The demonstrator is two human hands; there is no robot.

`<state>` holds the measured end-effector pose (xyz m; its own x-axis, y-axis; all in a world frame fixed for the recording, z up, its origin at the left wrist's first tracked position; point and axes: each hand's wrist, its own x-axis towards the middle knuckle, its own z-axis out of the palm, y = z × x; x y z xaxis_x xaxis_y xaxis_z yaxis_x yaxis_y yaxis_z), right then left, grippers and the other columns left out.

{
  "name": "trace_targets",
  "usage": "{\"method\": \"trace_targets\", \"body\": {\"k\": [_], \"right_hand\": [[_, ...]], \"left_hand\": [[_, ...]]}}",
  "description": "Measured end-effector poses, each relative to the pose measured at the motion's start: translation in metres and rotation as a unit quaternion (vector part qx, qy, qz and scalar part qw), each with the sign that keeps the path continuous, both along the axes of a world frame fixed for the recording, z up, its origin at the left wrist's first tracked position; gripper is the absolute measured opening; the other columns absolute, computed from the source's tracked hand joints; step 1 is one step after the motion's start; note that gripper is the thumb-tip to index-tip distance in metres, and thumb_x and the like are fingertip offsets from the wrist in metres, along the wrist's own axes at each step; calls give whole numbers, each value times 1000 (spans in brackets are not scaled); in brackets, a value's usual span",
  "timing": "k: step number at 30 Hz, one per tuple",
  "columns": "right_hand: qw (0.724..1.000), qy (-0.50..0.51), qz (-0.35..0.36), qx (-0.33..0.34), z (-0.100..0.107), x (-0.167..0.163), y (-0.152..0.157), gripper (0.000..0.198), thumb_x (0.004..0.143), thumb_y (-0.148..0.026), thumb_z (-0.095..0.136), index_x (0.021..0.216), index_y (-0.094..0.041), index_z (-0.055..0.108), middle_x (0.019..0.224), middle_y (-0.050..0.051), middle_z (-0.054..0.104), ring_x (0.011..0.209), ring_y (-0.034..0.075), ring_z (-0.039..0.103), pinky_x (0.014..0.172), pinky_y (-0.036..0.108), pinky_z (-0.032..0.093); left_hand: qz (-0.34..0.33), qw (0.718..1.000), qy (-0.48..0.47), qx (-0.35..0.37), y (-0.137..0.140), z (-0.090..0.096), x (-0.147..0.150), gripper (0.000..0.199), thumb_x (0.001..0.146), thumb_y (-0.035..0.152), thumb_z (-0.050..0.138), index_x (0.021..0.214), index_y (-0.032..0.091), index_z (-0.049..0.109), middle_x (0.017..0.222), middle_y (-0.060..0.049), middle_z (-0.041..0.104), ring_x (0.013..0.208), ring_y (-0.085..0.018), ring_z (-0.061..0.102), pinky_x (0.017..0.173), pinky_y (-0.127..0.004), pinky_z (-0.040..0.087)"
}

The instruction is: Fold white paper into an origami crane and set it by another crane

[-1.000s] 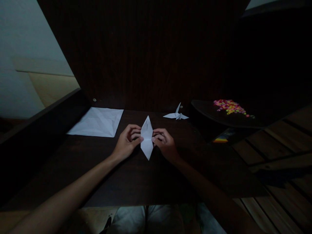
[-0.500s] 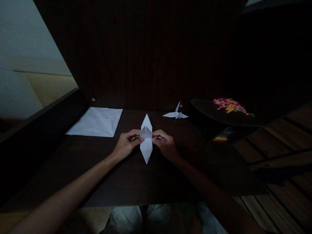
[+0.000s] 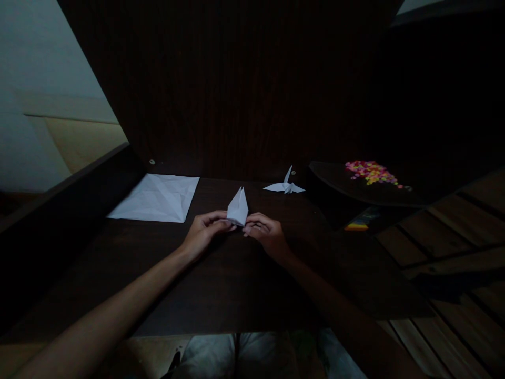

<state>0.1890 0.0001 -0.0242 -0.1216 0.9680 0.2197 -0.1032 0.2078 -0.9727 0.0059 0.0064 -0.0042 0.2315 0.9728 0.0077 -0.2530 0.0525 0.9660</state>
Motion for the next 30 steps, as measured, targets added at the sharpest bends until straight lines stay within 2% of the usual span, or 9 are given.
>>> {"method": "trace_targets", "body": {"k": [3,8,12,14,18,21,23,27,30], "right_hand": [[1000,-7,-7,11,-2,0,0,14,67,-24,73,79,-20,69,80,0,60,66,12,61,65,26,53],[998,-22,-9,52,-2,-3,-2,10,71,-26,73,77,-19,68,91,4,62,82,17,62,68,28,54],[1000,-9,-19,22,-1,-6,-5,15,71,-27,73,80,-19,64,81,2,62,71,14,63,67,29,56],[1000,12,-24,6,-1,-8,-5,20,69,-28,74,81,-20,61,78,0,61,70,14,63,64,29,57],[999,32,-28,2,0,-8,-6,28,65,-27,77,84,-20,57,79,0,61,76,15,62,61,27,58],[999,33,-22,1,0,-8,-7,31,65,-29,77,86,-20,55,78,0,62,75,14,62,60,27,59],[999,32,-21,2,1,-7,-7,32,65,-29,78,86,-20,55,78,0,62,73,14,62,59,27,59],[999,23,-32,2,3,-6,-7,33,64,-32,78,84,-21,54,77,0,62,71,14,63,58,27,59],[999,10,-39,12,3,-6,-7,31,65,-30,78,83,-20,55,78,1,64,71,14,64,60,26,57]], "left_hand": [[11,1000,12,3,1,-2,1,22,66,31,77,79,13,73,86,-6,72,82,-20,67,83,-33,53],[39,997,51,34,2,-5,0,30,66,35,79,81,14,66,73,-3,70,67,-17,68,70,-29,54],[41,996,17,77,1,-5,0,37,65,29,80,85,18,51,69,5,63,61,-13,66,63,-24,54],[35,993,34,105,-1,-4,0,33,69,28,77,84,19,49,72,5,61,61,-12,66,62,-24,53],[30,973,132,188,-4,-1,-1,15,76,28,70,79,16,62,84,-3,64,73,-15,64,67,-27,52],[44,955,200,216,-6,-1,-1,13,78,28,67,84,17,69,96,-6,65,83,-18,63,73,-28,51],[36,956,206,204,-7,-1,-1,16,78,28,67,89,17,69,102,-7,65,84,-18,64,74,-29,52],[-26,971,158,178,-10,-2,1,28,74,26,69,100,16,65,118,-9,61,94,-20,65,83,-33,54],[-35,967,169,190,-11,-2,1,33,72,26,72,102,17,63,117,-8,62,105,-22,62,92,-35,51]]}}
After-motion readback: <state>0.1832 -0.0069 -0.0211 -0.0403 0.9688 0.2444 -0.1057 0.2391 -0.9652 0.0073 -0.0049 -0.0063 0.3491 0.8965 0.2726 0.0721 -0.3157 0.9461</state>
